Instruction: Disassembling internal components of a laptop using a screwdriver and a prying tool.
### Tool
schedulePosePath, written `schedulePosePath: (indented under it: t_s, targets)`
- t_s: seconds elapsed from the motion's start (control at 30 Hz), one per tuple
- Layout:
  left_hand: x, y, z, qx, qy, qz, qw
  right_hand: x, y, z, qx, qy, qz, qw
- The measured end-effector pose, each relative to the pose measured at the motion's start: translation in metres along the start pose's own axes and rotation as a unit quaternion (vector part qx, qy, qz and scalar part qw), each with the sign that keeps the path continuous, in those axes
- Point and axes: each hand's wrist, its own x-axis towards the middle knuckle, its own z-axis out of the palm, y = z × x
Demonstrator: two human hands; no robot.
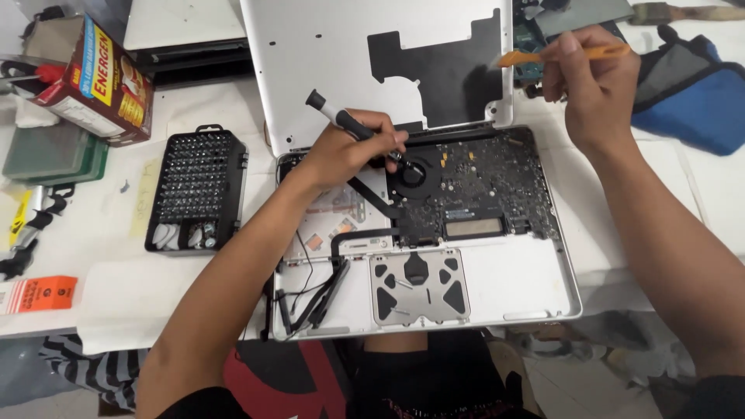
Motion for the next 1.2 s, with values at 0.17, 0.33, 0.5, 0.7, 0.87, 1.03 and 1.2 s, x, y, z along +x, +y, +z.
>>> schedulePosePath:
  t_s: [0.17, 0.33, 0.5, 0.7, 0.87, 1.03, 1.2]
  targets:
    - [-0.002, 0.001, 0.004, 0.006, 0.034, 0.007, 0.999, 0.004, 0.018, -0.003, 0.033, -0.022, 0.041, 0.998]
    - [-0.002, 0.001, 0.002, 0.043, 0.035, 0.037, 0.998, 0.005, 0.006, 0.001, 0.021, -0.042, 0.074, 0.996]
    - [0.0, 0.0, -0.001, 0.058, 0.04, 0.048, 0.996, 0.004, -0.01, 0.004, -0.023, -0.078, 0.055, 0.995]
    - [-0.001, 0.007, 0.006, 0.072, 0.103, 0.014, 0.992, 0.002, -0.009, 0.006, -0.1, -0.118, -0.029, 0.988]
    - [0.001, 0.007, 0.006, 0.053, 0.119, -0.012, 0.991, -0.002, -0.036, 0.015, -0.065, -0.142, 0.02, 0.987]
    - [-0.001, 0.008, 0.005, 0.092, 0.08, -0.013, 0.992, -0.013, -0.055, 0.023, -0.108, -0.133, -0.084, 0.982]
    - [-0.003, 0.022, 0.011, 0.115, 0.053, -0.091, 0.988, -0.025, -0.064, 0.03, -0.115, -0.155, -0.123, 0.974]
